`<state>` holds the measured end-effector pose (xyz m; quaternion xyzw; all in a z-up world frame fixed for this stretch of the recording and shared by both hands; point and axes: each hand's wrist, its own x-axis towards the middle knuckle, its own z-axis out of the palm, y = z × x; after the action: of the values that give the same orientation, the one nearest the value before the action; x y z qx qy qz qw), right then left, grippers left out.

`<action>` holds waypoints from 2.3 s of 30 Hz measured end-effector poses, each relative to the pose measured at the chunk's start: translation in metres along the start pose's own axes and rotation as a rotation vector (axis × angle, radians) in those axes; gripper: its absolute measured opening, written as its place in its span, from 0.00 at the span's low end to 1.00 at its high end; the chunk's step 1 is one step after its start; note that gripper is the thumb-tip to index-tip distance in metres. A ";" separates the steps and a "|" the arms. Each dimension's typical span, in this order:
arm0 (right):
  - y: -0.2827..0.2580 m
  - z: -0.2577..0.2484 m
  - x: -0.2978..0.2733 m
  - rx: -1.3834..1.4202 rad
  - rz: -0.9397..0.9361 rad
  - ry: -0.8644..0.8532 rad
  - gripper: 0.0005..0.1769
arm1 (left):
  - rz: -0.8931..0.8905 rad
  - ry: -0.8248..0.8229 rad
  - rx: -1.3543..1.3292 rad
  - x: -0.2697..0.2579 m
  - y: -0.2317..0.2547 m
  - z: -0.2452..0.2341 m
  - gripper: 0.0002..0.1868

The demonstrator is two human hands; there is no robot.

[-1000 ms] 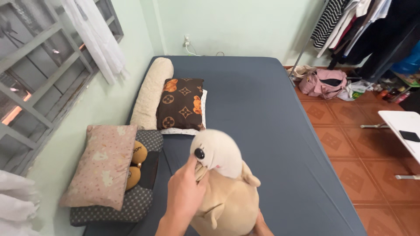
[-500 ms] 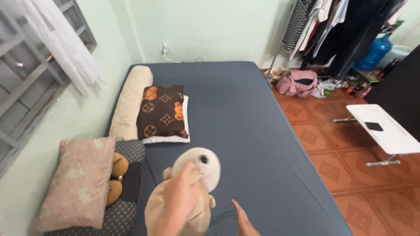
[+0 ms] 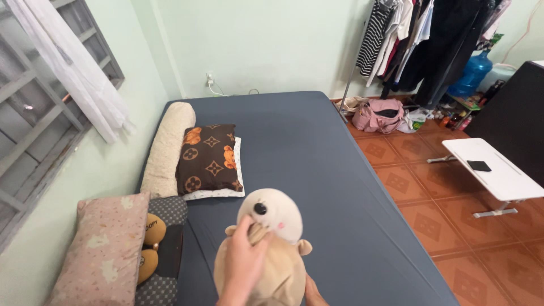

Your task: The person arranges several pillows and a plush toy on a bed, then pulls a fitted sheet over the mattress, tucking the edges underneath to secure it.

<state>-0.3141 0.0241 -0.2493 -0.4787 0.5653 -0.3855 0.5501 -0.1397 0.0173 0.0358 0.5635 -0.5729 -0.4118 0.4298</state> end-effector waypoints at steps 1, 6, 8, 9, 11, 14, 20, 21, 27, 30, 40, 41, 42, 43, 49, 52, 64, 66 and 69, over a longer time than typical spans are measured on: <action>-0.008 0.000 -0.005 0.040 0.021 0.002 0.59 | 0.013 -0.019 -0.028 -0.006 0.004 0.007 0.14; -0.055 0.007 -0.012 0.285 0.078 -0.004 0.54 | 0.000 -0.200 -0.385 -0.017 0.022 0.018 0.19; -0.078 0.009 -0.012 0.385 0.083 -0.002 0.51 | -0.014 -0.261 -0.430 -0.017 0.029 0.015 0.18; -0.086 0.009 -0.014 0.431 0.091 0.007 0.50 | -0.024 -0.294 -0.453 -0.017 0.031 0.014 0.18; -0.100 0.007 -0.024 0.503 0.109 0.038 0.48 | 0.081 -0.219 -0.195 -0.013 0.034 0.010 0.21; -0.114 -0.001 -0.040 0.585 0.147 0.089 0.45 | 0.382 -0.181 -0.209 -0.006 0.028 -0.004 0.22; -0.130 -0.016 -0.060 0.652 0.208 0.117 0.39 | 0.355 0.167 0.145 0.006 -0.095 -0.073 0.31; -0.133 -0.018 -0.058 0.662 0.198 0.115 0.39 | 0.234 0.164 0.120 0.006 -0.135 -0.075 0.33; -0.132 -0.011 -0.049 0.657 0.277 0.042 0.38 | -0.367 -0.017 -0.437 -0.033 -0.335 -0.025 0.48; -0.135 -0.009 -0.048 0.622 0.412 0.018 0.36 | -0.462 -0.089 -0.475 -0.048 -0.340 -0.020 0.50; -0.158 0.020 -0.051 0.503 0.350 -0.060 0.40 | -0.496 -0.043 -0.455 -0.051 -0.248 -0.034 0.27; -0.156 0.023 -0.053 0.548 0.342 -0.063 0.40 | -0.483 -0.043 -0.436 -0.050 -0.251 -0.031 0.27; -0.155 0.025 -0.052 0.592 0.334 -0.066 0.41 | -0.442 -0.071 -0.507 -0.051 -0.256 -0.026 0.30; -0.153 0.024 -0.050 0.557 0.348 -0.024 0.41 | -0.402 -0.101 -0.577 -0.052 -0.264 -0.020 0.34; -0.093 0.000 -0.022 0.466 0.400 -0.037 0.44 | -0.335 0.043 -0.647 -0.054 -0.341 0.022 0.35; -0.034 -0.010 -0.010 0.406 0.439 -0.065 0.44 | -0.437 0.120 -0.540 -0.051 -0.369 0.034 0.36; 0.025 0.081 0.003 0.108 0.487 -0.079 0.42 | -0.744 0.151 -0.159 -0.041 -0.414 0.017 0.43; 0.016 0.094 0.013 0.066 0.474 -0.058 0.43 | -0.768 0.143 -0.076 -0.034 -0.411 0.005 0.45; 0.011 0.110 0.040 0.012 0.439 -0.025 0.44 | -0.822 0.135 0.120 -0.010 -0.400 -0.019 0.47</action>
<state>-0.2038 -0.0021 -0.2805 -0.3457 0.6466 -0.2540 0.6309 -0.0055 0.0173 -0.3412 0.7949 -0.2939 -0.4771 0.2327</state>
